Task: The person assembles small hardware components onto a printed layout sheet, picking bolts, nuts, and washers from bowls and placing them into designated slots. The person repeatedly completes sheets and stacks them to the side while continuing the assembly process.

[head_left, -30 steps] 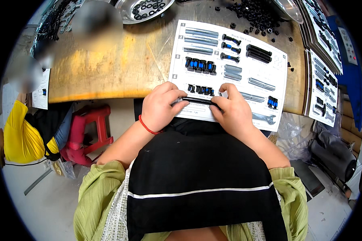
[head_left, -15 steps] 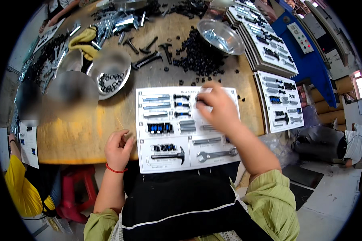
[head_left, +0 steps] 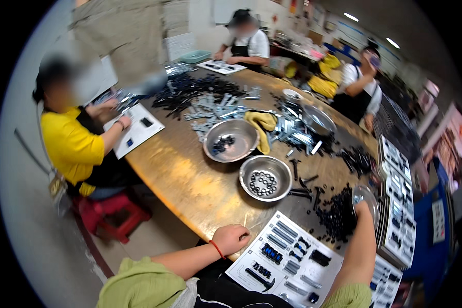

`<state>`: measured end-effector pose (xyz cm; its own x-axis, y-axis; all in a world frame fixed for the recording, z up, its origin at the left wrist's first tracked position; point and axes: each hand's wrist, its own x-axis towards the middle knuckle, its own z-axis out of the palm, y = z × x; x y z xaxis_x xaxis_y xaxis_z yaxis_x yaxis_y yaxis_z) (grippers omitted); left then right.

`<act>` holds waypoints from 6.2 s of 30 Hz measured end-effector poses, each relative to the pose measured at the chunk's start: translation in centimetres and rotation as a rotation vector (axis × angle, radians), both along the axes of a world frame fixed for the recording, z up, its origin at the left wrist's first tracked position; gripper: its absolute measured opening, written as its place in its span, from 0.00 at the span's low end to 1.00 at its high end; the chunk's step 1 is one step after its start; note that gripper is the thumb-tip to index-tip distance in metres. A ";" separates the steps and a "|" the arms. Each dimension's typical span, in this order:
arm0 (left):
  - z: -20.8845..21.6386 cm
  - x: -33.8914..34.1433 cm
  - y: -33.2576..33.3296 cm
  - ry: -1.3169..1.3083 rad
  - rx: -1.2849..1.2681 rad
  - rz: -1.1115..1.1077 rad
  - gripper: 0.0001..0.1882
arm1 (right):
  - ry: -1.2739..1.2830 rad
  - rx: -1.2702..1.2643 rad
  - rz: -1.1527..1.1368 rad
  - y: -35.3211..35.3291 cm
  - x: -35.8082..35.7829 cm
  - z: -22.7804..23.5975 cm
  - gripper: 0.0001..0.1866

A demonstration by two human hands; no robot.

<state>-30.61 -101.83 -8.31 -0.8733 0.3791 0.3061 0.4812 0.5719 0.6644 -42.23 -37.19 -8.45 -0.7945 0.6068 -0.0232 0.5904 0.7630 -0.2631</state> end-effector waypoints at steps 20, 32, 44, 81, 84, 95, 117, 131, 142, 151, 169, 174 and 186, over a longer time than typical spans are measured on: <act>-1.0 0.8 -1.2 -0.024 -0.060 0.053 0.10 | 0.808 0.017 -0.009 -11.1 6.9 7.7 0.12; -1.5 0.9 -0.9 -0.005 -0.071 0.077 0.09 | 0.882 -0.574 0.219 -27.3 17.4 9.0 0.06; -2.3 0.6 -0.8 -0.090 -0.069 0.063 0.09 | 0.348 -0.760 0.716 -45.6 28.1 3.0 0.02; 1.2 4.5 4.9 -0.850 0.681 -0.153 0.31 | 0.711 -0.653 -0.359 -30.9 36.6 -1.4 0.26; 2.3 4.4 5.3 -0.857 0.644 -0.054 0.31 | 0.682 -0.648 -0.356 -31.1 37.2 -1.6 0.25; 4.4 1.6 9.9 -0.066 0.058 -0.243 0.17 | 0.556 -0.294 -0.054 -27.6 35.7 0.7 0.20; 1.4 -0.9 31.2 -0.245 -0.370 -0.472 0.12 | 0.199 -0.236 0.180 -19.9 20.7 1.3 0.11; 1.5 -1.3 33.1 -0.100 -0.399 -0.480 0.23 | 0.285 -0.226 0.056 -17.7 19.5 -0.3 0.11; 2.1 -1.9 32.6 -0.087 -0.503 -0.494 0.20 | 0.305 -0.255 0.326 -18.6 18.6 0.2 0.16; 4.7 -0.4 31.5 -0.099 -0.538 -0.479 0.21 | 0.078 -0.130 0.363 -18.7 17.9 2.1 0.14; 1.5 4.2 30.4 0.150 -0.422 -0.759 0.19 | 0.277 -0.371 0.194 -20.4 29.7 -0.7 0.20; 3.4 3.0 27.0 0.199 -0.150 -0.698 0.27 | 0.536 -0.761 0.061 -20.7 31.3 -1.7 0.27; 7.3 -18.1 9.0 -0.297 -0.925 0.073 0.31 | 0.817 -0.777 -0.047 -20.4 30.9 -3.9 0.07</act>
